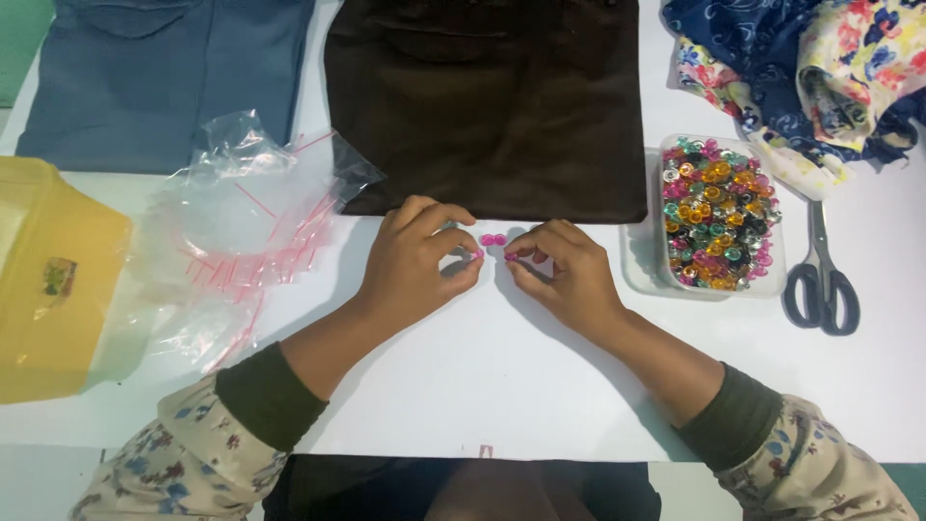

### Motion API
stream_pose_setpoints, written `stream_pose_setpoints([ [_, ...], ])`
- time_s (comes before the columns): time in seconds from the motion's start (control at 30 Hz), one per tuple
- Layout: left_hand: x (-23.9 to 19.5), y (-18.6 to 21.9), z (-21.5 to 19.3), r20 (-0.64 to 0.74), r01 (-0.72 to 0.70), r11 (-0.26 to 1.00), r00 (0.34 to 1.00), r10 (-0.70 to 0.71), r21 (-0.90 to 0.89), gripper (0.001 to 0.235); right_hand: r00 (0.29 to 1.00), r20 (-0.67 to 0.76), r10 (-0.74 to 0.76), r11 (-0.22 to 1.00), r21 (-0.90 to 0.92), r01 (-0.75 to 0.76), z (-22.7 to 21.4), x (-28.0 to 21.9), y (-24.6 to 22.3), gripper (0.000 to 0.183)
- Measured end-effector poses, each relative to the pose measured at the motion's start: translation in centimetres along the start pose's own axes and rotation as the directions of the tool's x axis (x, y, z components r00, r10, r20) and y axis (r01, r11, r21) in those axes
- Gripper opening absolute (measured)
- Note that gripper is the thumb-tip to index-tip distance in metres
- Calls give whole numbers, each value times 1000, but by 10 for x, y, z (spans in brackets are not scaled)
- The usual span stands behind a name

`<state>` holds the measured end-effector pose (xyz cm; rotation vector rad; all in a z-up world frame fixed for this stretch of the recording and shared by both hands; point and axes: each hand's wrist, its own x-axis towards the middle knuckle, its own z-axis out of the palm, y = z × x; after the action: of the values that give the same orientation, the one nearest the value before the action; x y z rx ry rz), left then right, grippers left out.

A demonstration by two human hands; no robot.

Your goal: Sorting colorful buttons from a tray and placing them into small plastic zip-lock bags

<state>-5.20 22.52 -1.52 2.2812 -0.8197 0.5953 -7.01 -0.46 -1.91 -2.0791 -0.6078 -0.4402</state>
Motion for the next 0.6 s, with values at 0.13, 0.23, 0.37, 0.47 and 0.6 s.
stream_pose_setpoints([
  [0.13, 0, 2, 6, 61, 35, 999, 998, -34, -16, 11, 1000, 13, 7, 1000, 2, -7, 3, 4, -4, 9],
  [0.23, -2, -1, 14, 54, 36, 999, 998, -36, -14, 10, 998, 44, 43, 999, -4, -43, 4, 4, -4, 10],
  [0.37, -4, -2, 16, 72, 44, 999, 996, -46, 30, 11, 997, 56, 51, 998, -27, -50, 4, 5, -6, 12],
  [0.47, -3, 0, 15, 93, 60, 997, 994, -64, 44, 10, 997, 66, 49, 998, -40, -47, 3, 6, -6, 12],
  [0.6, 0, 3, 11, 82, 43, 999, 996, -44, 20, 11, 996, 81, 39, 999, -28, -36, 2, 8, -8, 16],
])
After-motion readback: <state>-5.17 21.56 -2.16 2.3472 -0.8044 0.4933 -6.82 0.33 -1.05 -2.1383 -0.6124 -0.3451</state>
